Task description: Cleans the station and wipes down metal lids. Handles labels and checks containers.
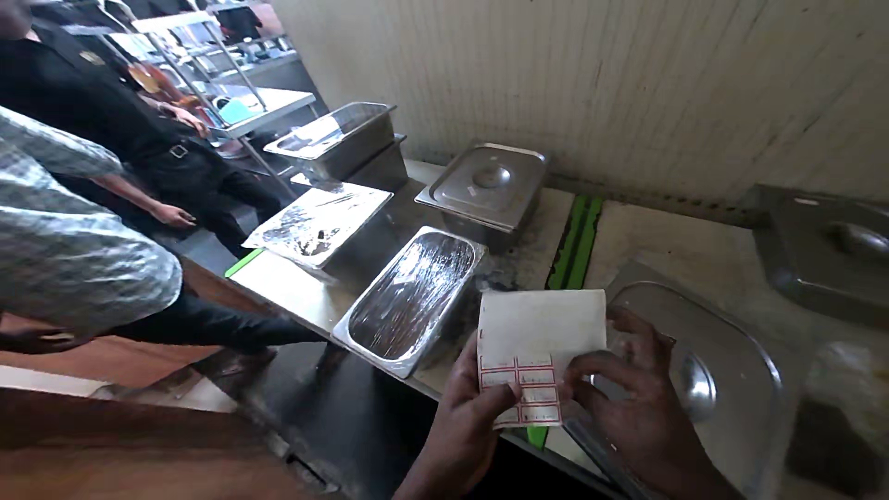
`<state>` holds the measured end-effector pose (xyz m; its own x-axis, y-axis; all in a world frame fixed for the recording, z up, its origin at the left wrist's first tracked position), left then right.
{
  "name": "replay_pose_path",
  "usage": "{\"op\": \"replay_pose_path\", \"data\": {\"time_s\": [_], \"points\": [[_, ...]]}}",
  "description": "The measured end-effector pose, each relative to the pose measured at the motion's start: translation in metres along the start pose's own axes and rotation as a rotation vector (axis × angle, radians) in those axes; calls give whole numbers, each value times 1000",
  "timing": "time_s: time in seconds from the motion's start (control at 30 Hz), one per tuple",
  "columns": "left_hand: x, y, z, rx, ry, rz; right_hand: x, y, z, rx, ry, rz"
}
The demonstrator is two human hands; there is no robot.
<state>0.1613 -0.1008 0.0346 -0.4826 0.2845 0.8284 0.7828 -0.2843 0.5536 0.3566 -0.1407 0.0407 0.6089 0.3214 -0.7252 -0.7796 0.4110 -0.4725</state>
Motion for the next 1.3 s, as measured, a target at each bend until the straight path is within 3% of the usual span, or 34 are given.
{"op": "replay_pose_path", "data": {"time_s": [0.2,0.3,0.37,0.43,0.53,0.63,0.73,0.97,1.17,1.3], "points": [[2,-4,3,-28,-25,104,16,-13,8,-121,97,342],[3,-7,4,-14,-40,151,25,-24,10,-147,175,715],[4,-9,3,15,-26,179,34,-35,8,-110,266,981],[9,-16,1,73,37,237,45,-52,7,-33,314,1073],[27,-39,-3,188,161,303,66,-92,2,76,344,620],[53,-65,-8,310,233,362,80,-108,-7,7,454,278],[67,-83,-9,430,285,376,86,-93,-11,-125,526,240],[62,-86,-8,412,302,368,91,-40,-4,-322,518,243],[58,-89,-12,445,305,333,85,-9,-2,-464,524,-10],[56,-94,-14,462,300,334,84,3,-1,-447,460,-227]]}}
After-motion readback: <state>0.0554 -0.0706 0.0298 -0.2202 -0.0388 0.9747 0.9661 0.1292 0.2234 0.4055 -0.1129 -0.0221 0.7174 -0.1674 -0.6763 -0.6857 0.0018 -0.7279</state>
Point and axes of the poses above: each hand's wrist, its own z-axis towards the middle knuckle, its own y-axis out of the palm, x = y × z, the point moved 4 cm from there along z, towards the middle knuckle, and after that the axes turned 3 degrees about -y, right-handed, at the moved point
